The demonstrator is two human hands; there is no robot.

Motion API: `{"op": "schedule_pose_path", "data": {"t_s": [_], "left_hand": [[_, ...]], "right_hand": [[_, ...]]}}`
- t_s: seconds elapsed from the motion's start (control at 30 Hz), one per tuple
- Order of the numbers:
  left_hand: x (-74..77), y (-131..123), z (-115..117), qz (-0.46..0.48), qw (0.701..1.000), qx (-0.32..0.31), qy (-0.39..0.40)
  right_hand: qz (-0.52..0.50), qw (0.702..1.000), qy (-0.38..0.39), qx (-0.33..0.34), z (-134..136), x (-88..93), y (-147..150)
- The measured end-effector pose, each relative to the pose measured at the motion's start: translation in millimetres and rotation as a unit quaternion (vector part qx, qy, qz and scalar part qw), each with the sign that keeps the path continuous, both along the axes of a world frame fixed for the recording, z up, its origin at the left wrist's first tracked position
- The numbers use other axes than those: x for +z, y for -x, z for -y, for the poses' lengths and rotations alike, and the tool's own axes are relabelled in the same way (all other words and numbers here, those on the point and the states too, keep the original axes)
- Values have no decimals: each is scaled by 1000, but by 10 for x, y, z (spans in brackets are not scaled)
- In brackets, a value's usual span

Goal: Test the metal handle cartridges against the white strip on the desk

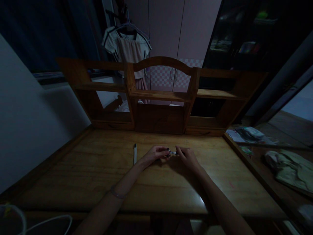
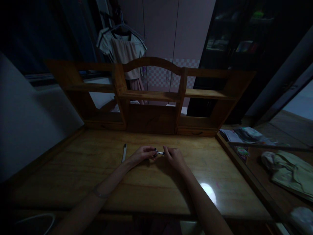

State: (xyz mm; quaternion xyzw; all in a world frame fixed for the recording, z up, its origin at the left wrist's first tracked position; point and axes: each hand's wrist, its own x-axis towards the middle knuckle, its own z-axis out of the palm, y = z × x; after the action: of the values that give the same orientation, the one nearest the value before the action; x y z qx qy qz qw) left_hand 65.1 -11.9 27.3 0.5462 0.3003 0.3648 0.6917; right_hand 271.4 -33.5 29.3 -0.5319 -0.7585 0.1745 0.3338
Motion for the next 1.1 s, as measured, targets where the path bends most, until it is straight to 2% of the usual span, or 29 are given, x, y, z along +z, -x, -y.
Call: {"op": "schedule_pose_path", "data": {"t_s": [0.27, 0.73, 1.0, 1.1], "left_hand": [[-32, 1, -18, -18, 1000, 20, -12], [-48, 0, -23, -30, 999, 18, -11], [-51, 24, 7, -12, 1000, -22, -15], [-37, -15, 6, -20, 999, -10, -27]], "right_hand": [[3, 1000, 2, 20, 4, 6, -5], [23, 1000, -5, 4, -1, -9, -3], [5, 1000, -6, 2, 18, 9, -8], [-29, 999, 15, 15, 24, 44, -14]]}}
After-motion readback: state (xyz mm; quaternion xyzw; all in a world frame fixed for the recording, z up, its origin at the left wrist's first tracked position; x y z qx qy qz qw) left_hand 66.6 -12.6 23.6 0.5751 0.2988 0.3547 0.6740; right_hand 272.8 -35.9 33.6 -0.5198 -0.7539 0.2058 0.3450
